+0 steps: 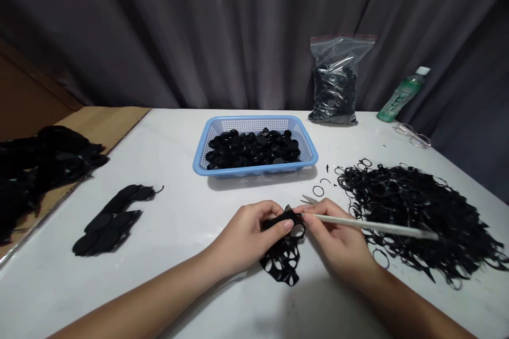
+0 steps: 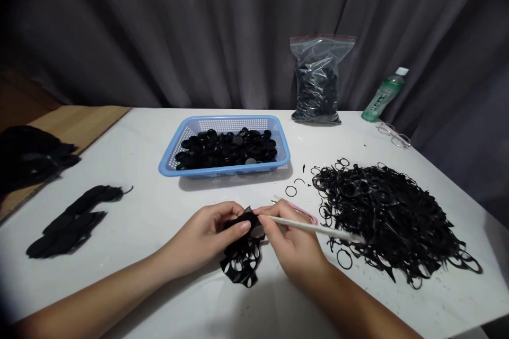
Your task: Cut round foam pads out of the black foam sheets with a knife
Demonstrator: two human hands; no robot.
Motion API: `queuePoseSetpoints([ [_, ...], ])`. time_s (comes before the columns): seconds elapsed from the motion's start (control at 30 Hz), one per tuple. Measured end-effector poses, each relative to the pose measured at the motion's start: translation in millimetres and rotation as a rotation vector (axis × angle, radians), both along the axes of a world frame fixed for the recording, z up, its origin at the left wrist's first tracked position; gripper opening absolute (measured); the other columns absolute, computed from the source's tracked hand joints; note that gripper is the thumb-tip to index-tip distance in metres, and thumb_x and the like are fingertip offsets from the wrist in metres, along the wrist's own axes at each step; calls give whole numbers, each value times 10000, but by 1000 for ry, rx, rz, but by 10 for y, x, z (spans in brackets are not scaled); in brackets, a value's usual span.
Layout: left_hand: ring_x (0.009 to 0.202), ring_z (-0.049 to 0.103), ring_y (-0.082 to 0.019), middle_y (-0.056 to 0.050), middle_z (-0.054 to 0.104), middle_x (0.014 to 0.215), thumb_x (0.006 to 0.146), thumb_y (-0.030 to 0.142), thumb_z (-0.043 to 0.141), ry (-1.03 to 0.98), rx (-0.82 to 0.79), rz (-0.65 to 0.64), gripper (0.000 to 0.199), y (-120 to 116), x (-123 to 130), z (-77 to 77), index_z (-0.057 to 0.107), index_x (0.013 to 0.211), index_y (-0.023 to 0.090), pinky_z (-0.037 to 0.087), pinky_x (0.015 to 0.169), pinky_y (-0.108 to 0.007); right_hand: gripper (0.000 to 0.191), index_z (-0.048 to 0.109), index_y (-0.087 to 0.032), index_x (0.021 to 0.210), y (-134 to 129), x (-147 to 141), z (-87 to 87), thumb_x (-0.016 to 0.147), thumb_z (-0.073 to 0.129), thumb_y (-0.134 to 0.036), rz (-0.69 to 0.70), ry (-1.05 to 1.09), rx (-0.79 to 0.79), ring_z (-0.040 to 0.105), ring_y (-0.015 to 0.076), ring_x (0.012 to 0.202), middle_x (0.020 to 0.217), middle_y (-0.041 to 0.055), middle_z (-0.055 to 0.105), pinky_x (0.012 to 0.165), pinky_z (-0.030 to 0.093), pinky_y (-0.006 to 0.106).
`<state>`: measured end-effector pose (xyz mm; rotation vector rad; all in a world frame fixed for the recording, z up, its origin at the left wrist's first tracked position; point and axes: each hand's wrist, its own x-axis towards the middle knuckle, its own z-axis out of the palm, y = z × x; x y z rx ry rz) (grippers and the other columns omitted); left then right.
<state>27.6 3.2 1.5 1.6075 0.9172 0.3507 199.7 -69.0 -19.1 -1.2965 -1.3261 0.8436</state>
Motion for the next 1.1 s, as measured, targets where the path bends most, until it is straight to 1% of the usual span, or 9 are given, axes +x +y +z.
queuePoseSetpoints([
  [0.23, 892, 479, -187, -52, 417, 1052, 829, 411, 592, -124, 48, 15, 243, 9, -3, -23, 638, 810, 173, 419, 797, -312, 130, 599, -231, 873, 6, 35, 5, 918, 477, -241, -19, -352, 83, 699, 193, 876, 938, 55, 736, 746, 534, 298],
  [0.33, 1033, 427, -235, -70, 412, 1036, 845, 493, 563, -256, -53, -119, 331, 18, -31, -25, 637, 826, 171, 386, 904, -358, 146, 584, -228, 866, 37, 57, -2, 925, 452, -246, -52, -420, 51, 694, 198, 880, 948, 57, 733, 752, 523, 301],
  [0.43, 1124, 384, -268, -100, 443, 1072, 851, 518, 546, -424, -272, -176, 363, 20, -46, -36, 630, 844, 166, 378, 909, -361, 160, 572, -232, 851, 60, 72, -10, 931, 440, -273, -81, -439, -6, 690, 207, 877, 960, 59, 726, 734, 517, 307],
  [0.53, 970, 483, -232, -81, 500, 1019, 837, 548, 527, -579, -622, -49, 378, 5, -25, -37, 589, 804, 176, 410, 845, -349, 165, 582, -239, 874, 63, 72, -12, 932, 440, -300, -105, -405, -43, 687, 214, 883, 957, 58, 725, 744, 517, 321],
  [0.6, 916, 518, -212, -57, 534, 935, 817, 578, 545, -630, -731, 27, 406, -11, 3, -32, 554, 746, 179, 423, 812, -326, 168, 594, -239, 904, 59, 71, -17, 929, 445, -312, -115, -380, -53, 686, 221, 884, 947, 62, 726, 750, 521, 337],
  [0.73, 901, 577, -201, -54, 617, 904, 824, 532, 598, -497, -536, 226, 362, -20, 47, -33, 581, 806, 171, 441, 820, -317, 164, 604, -236, 915, 52, 79, -51, 928, 463, -319, -135, -316, -46, 687, 221, 887, 953, 67, 724, 736, 537, 334],
  [0.9, 1063, 590, -239, -128, 628, 1182, 901, 521, 477, -384, -292, 443, 418, 56, 19, -27, 596, 1067, 156, 441, 931, -366, 139, 587, -239, 873, 35, 76, -107, 938, 483, -303, -235, -162, 30, 665, 208, 940, 1018, 68, 695, 744, 537, 313],
  [1.0, 773, 604, -155, -42, 651, 879, 903, 477, 504, -376, -190, 420, 337, 95, -25, 4, 614, 1005, 175, 474, 747, -291, 127, 568, -234, 836, 16, 55, -121, 935, 500, -277, -239, -75, 66, 663, 201, 928, 1033, 69, 688, 789, 531, 336],
  [1.1, 591, 492, -100, 47, 520, 656, 858, 367, 617, -316, -179, 348, 363, 88, -63, 33, 575, 1196, 243, 402, 592, -239, 141, 564, -229, 812, 4, 41, -126, 933, 507, -274, -208, -40, 48, 656, 204, 937, 1018, 71, 690, 829, 517, 359],
])
